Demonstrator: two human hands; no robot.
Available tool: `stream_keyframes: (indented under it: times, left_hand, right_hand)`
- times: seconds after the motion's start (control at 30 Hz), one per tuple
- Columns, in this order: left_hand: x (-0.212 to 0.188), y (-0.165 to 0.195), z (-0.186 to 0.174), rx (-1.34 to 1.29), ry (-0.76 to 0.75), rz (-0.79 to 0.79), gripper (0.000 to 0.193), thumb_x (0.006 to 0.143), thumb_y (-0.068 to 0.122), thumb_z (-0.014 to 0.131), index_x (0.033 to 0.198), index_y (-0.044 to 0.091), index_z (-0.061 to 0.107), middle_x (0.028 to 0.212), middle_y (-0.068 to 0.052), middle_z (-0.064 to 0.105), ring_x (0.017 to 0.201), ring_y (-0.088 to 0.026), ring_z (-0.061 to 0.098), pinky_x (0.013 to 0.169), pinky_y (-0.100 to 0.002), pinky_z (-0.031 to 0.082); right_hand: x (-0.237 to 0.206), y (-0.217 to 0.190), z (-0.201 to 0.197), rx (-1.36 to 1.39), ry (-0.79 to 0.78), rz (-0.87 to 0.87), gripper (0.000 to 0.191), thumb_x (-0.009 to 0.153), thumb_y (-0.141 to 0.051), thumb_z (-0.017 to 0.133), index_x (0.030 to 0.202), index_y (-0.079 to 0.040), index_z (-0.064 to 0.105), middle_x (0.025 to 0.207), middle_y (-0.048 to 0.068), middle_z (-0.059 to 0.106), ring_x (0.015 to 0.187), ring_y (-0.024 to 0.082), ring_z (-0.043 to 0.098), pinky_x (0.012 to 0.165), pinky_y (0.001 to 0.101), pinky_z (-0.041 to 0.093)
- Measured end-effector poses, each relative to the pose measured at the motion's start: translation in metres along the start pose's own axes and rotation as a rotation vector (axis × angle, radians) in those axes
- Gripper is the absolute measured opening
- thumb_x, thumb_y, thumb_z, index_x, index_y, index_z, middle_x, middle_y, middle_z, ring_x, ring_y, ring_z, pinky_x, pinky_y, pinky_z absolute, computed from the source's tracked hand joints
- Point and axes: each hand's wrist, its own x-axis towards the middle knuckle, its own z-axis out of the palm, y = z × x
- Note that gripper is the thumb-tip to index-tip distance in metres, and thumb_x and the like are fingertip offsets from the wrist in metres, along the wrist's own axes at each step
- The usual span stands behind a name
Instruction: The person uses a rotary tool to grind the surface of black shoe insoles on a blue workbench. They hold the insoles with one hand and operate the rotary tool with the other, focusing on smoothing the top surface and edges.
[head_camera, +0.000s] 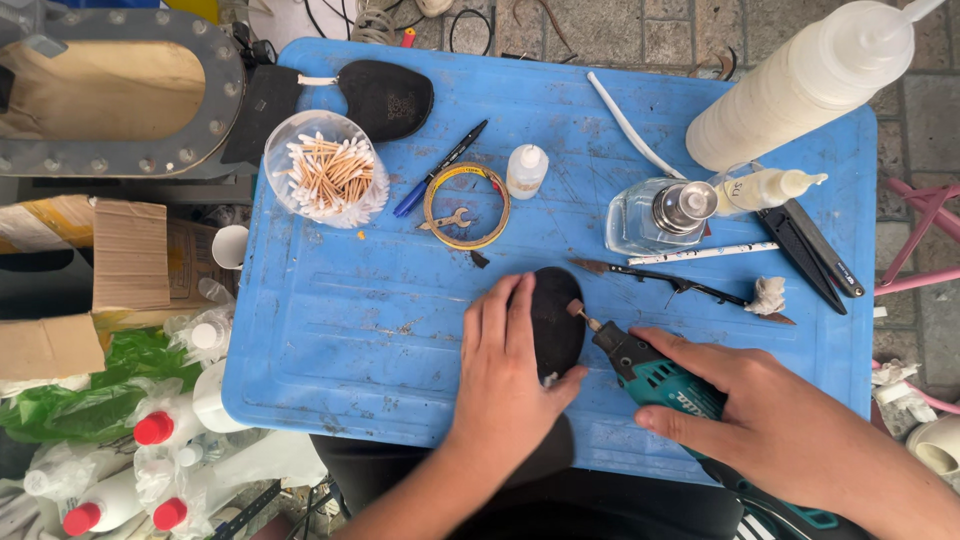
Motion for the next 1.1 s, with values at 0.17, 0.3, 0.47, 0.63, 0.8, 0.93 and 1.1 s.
stream_keyframes:
  times: [0.17,0.3,0.47,0.63,0.8,0.93,1.1]
  left_hand:
    - [0.012,-0.019,-0.022,-0.048,-0.218,0.138,0.104,0.061,0.013,0.090,0.150,-0.003,0.039,0.148,-0.021,0.050,0.137,-0.040,0.046,0.115,-0.049,0.039]
    - [0.008,-0.016,-0.014,-0.104,-0.131,0.111,0.099,0.066,0.019,0.093,0.147,-0.001,0.041,0.143,-0.020,0.055,0.135,-0.040,0.049,0.113,-0.049,0.039]
    - [-0.003,-0.012,0.003,-0.084,0.011,0.077,0.096,0.067,0.019,0.093,0.147,0.000,0.042,0.141,-0.021,0.059,0.133,-0.039,0.052,0.111,-0.048,0.041]
    - [-0.012,-0.009,0.013,-0.053,0.061,0.054,0.101,0.068,0.020,0.093,0.150,-0.004,0.038,0.137,-0.024,0.058,0.130,-0.041,0.054,0.108,-0.047,0.045]
    - [-0.012,-0.012,0.017,-0.086,0.064,0.062,0.106,0.066,0.020,0.094,0.150,-0.003,0.035,0.137,-0.024,0.060,0.130,-0.040,0.055,0.108,-0.047,0.046]
    - [-0.013,-0.013,0.017,-0.122,0.058,0.036,0.107,0.066,0.019,0.095,0.151,-0.003,0.034,0.135,-0.024,0.060,0.129,-0.040,0.055,0.107,-0.047,0.046]
    - [-0.011,-0.014,0.019,-0.143,0.059,0.046,0.107,0.067,0.022,0.095,0.150,-0.003,0.034,0.136,-0.025,0.060,0.130,-0.040,0.055,0.107,-0.046,0.048]
  right_hand:
    - [0.000,0.019,0.012,0.084,0.094,-0.298,0.079,0.085,-0.045,0.080,0.154,-0.015,0.057,0.123,0.023,0.070,0.128,0.033,0.059,0.100,0.0367,0.052]
    - [0.008,0.044,0.030,0.141,0.171,-0.431,0.080,0.089,-0.048,0.080,0.153,-0.008,0.054,0.132,0.031,0.068,0.149,0.037,0.043,0.107,0.0403,0.045]
    - [0.014,0.058,0.046,0.089,0.249,-0.418,0.077,0.090,-0.050,0.077,0.151,-0.006,0.056,0.131,0.035,0.064,0.143,0.041,0.049,0.106,0.0411,0.047]
    - [0.008,0.052,0.048,0.014,0.312,-0.460,0.078,0.091,-0.050,0.078,0.149,-0.002,0.056,0.142,0.037,0.056,0.136,0.044,0.053,0.104,0.0440,0.044]
    - [0.009,0.028,0.041,0.101,0.351,-0.427,0.076,0.090,-0.049,0.075,0.146,-0.001,0.057,0.135,0.031,0.065,0.122,0.041,0.066,0.102,0.0398,0.050]
    - [0.008,0.005,0.029,0.029,0.129,-0.093,0.079,0.088,-0.053,0.072,0.155,-0.015,0.049,0.122,0.022,0.074,0.108,0.036,0.075,0.096,0.0371,0.056]
    - [-0.005,-0.004,0.020,0.091,0.312,-0.406,0.078,0.089,-0.051,0.075,0.144,0.002,0.056,0.125,0.032,0.066,0.106,0.042,0.071,0.089,0.0420,0.054]
